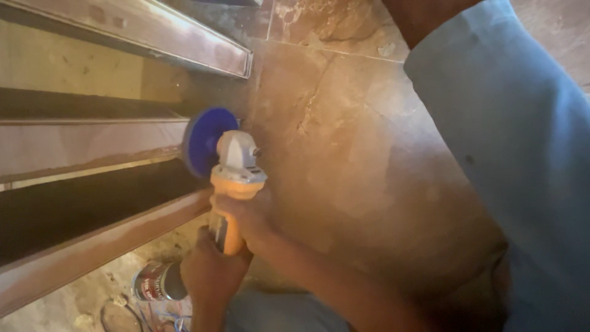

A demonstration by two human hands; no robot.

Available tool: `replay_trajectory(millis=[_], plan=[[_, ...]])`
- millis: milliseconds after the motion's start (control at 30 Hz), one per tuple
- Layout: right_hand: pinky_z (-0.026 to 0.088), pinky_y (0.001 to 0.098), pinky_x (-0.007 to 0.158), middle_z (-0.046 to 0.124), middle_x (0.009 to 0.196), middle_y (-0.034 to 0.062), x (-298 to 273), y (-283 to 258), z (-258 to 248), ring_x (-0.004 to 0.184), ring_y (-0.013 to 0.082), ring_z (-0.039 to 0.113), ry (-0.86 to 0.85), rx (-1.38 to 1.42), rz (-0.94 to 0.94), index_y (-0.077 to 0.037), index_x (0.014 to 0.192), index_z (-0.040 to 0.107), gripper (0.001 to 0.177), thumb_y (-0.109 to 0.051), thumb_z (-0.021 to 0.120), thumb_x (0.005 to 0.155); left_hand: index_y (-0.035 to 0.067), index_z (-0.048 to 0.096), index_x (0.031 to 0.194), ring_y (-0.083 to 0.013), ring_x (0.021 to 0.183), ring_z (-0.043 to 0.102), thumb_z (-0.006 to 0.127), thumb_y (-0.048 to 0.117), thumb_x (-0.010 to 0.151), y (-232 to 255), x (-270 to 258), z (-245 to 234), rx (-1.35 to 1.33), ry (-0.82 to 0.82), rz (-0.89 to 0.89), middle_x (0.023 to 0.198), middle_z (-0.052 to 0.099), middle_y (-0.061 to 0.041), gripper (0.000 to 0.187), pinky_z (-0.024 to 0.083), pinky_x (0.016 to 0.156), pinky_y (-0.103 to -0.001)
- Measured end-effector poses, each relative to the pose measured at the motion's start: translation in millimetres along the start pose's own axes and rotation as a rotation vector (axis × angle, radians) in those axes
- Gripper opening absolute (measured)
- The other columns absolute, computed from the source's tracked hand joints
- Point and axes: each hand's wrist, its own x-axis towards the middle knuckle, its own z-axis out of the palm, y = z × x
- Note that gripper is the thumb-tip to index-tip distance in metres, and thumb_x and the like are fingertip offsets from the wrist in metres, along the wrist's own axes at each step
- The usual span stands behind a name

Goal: The person uses an angle grinder with a sanding disc to smooth the edges and corners of a wooden door frame. The person moves the tool along the vertical and horizontal edges of the frame, focusing on the lower sections near the floor.

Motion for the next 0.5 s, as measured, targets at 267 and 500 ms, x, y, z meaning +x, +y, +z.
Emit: replay_trajectory(millis=[267,500], plan=[[0.061,0.0344,0.068,0.074,0.092,0.0066,23.7,23.2,-7.0,0.077,0.0179,0.071,0.174,-0.062,-0.046,0.0,0.105,0.073,0.039,-0.004,0.085,0.068,0.004,0.064,0.094,-0.0468,0.079,0.072,0.084,0.055,0.06,9.8,2.7,0.9,-0.009,0.007,-0.015,0.08,0.073,-0.025,0.065,0.056,0.074,-0.055],[0.06,0.0329,0.07,0.074,0.094,0.007,16.9,13.8,-4.5,0.08,0.0179,0.072,0.076,-0.112,-0.011,-0.002,0.107,0.073,0.035,-0.006,0.082,0.074,0.002,0.064,0.097,-0.0475,0.079,0.071,0.083,0.047,0.058,3.1,3.8,1.3,-0.036,0.032,0.029,0.08,0.073,-0.026,0.062,0.056,0.074,-0.056]])
